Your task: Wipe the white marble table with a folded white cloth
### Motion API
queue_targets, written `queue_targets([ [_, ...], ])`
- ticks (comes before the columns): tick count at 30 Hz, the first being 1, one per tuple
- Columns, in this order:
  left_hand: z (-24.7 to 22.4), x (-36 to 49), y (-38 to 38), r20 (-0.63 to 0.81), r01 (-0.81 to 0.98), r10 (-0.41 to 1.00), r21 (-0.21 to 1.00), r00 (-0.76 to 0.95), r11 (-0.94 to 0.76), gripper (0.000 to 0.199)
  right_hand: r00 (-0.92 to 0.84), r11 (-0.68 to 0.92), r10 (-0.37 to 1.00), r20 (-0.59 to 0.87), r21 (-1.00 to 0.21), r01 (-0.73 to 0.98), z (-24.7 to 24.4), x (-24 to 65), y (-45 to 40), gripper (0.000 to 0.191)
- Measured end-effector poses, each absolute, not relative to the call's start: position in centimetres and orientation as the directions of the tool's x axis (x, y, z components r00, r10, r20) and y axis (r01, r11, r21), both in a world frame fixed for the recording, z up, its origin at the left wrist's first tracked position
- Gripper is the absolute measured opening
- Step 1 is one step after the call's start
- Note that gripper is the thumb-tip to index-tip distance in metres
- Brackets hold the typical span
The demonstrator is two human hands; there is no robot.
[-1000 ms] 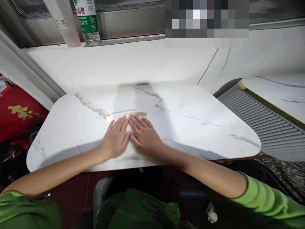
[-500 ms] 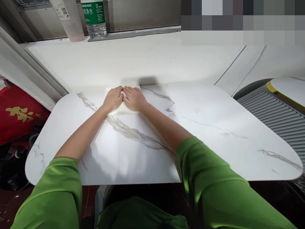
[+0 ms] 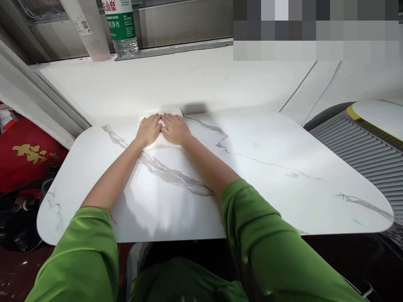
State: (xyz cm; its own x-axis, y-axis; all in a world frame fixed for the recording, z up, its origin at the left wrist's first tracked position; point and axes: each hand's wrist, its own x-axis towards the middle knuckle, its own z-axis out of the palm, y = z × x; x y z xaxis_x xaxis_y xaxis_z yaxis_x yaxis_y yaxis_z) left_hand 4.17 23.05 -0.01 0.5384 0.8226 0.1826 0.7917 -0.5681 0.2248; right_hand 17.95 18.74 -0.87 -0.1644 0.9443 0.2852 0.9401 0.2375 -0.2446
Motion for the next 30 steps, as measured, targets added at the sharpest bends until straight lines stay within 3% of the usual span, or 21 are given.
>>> queue_targets([
  [13,0.7,-0.9,8.8,0.135,0.756,0.782,0.201,0.608,-0.622,0.052,-0.104,0.186,0.951,0.291,-0.269,0.945,-1.2,13.2,4.3,0.057],
  [20,0.6,-5.5,0.5,0.164,0.79,0.812,0.189,0.56,-0.583,0.053,-0.288,0.381,0.896,0.337,-0.255,0.888,-0.7,10.1,-2.6,0.058],
  [30,0.6,-7.5,1.3,0.144,0.827,0.847,0.183,0.512,-0.531,0.054,-0.376,0.461,0.866,0.33,-0.235,0.856,-0.6,8.3,-0.8,0.058],
])
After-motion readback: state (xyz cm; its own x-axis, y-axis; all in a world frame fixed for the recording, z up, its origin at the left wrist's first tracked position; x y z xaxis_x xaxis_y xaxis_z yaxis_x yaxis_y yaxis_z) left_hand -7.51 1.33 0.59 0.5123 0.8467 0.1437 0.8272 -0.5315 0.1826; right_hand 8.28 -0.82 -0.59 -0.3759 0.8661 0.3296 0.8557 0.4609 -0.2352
